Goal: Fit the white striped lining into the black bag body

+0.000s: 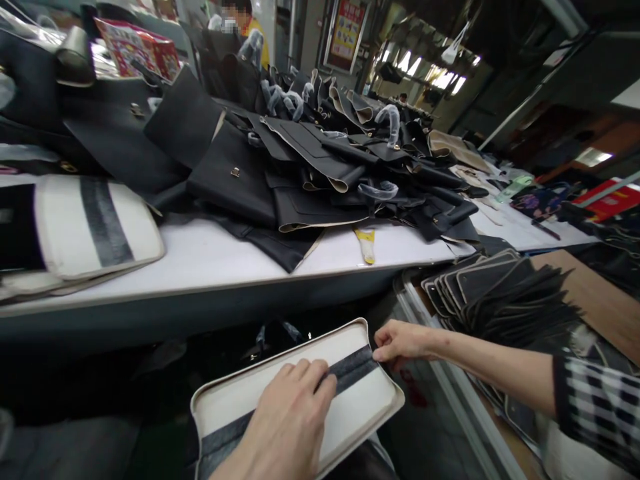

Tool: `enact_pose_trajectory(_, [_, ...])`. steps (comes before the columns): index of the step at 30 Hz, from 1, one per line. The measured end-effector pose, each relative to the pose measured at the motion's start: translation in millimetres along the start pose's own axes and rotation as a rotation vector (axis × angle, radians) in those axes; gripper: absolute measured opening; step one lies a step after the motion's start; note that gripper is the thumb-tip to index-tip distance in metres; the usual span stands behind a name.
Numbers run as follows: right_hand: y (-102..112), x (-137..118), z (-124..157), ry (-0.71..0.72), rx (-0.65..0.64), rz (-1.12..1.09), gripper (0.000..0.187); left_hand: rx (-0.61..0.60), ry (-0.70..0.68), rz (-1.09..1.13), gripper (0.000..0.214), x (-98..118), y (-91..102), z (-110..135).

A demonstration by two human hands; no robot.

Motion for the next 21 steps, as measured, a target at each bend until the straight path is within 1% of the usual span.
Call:
enact_pose_trajectory(4, [0.2,-1.4,-3.5,0.007,0.004,0.004,0.040,0.226,0.112,-0.031,0.025,-25.1,-3.5,36.7])
enact_pose_trajectory(5, [-0.6,-1.0,-3.2,0.015,0.005,-0.002,0.039,0.270,0.129,-0.021,0.024,-28.4,-5.1,41.8])
enact_pose_trajectory(7, [-3.9,0.3,-1.0,0.042,0.014,-0.019,0.039,0.313,0.145,0.000,0.024,-30.0,-9.3,45.0])
enact_pose_trajectory(9, [-9.5,2.6,2.2,0.077,0.035,-0.037,0.042,0.298,0.139,0.002,0.028,-26.6,-14.4,39.3])
enact_pose_trajectory(13, [-19.6,11.8,5.8,0.134,0.072,-0.043,0.042,0.194,0.119,-0.076,0.034,-17.4,-23.6,15.9])
enact_pose_trajectory(15, [-18.9,17.7,4.7,0.161,0.102,-0.014,0.044,0.187,0.130,-0.120,0.035,-14.9,-25.6,6.6])
enact_pose_trajectory(16, [-17.1,20.2,3.7,0.178,0.132,0.012,0.049,0.195,0.139,-0.138,0.036,-13.9,-25.9,3.5])
enact_pose_trajectory(17, [-14.7,21.7,2.6,0.200,0.178,0.045,0.055,0.203,0.152,-0.149,0.036,-12.7,-25.9,1.4])
enact_pose_trajectory(19, [-11.7,20.9,1.3,0.264,0.323,0.133,0.066,0.210,0.190,-0.161,0.032,-9.8,-25.4,-1.0])
enact_pose_trajectory(20, [-12.9,18.3,1.4,0.307,0.409,0.174,0.068,0.211,0.210,-0.166,0.028,-7.9,-25.2,-1.7])
enact_pose_trajectory(21, [-16.9,14.1,2.3,0.370,0.495,0.228,0.065,0.212,0.229,-0.172,0.023,-5.9,-25.1,-2.4])
Point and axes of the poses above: each hand's wrist, its own z-axis away from the middle knuckle, its own y-axis out of the back of the hand, x = y × z, the point moved 2 cm from there along -z, towards the middle knuckle, and after that the axes turned 14 degrees about -x, right-handed, at the moved point
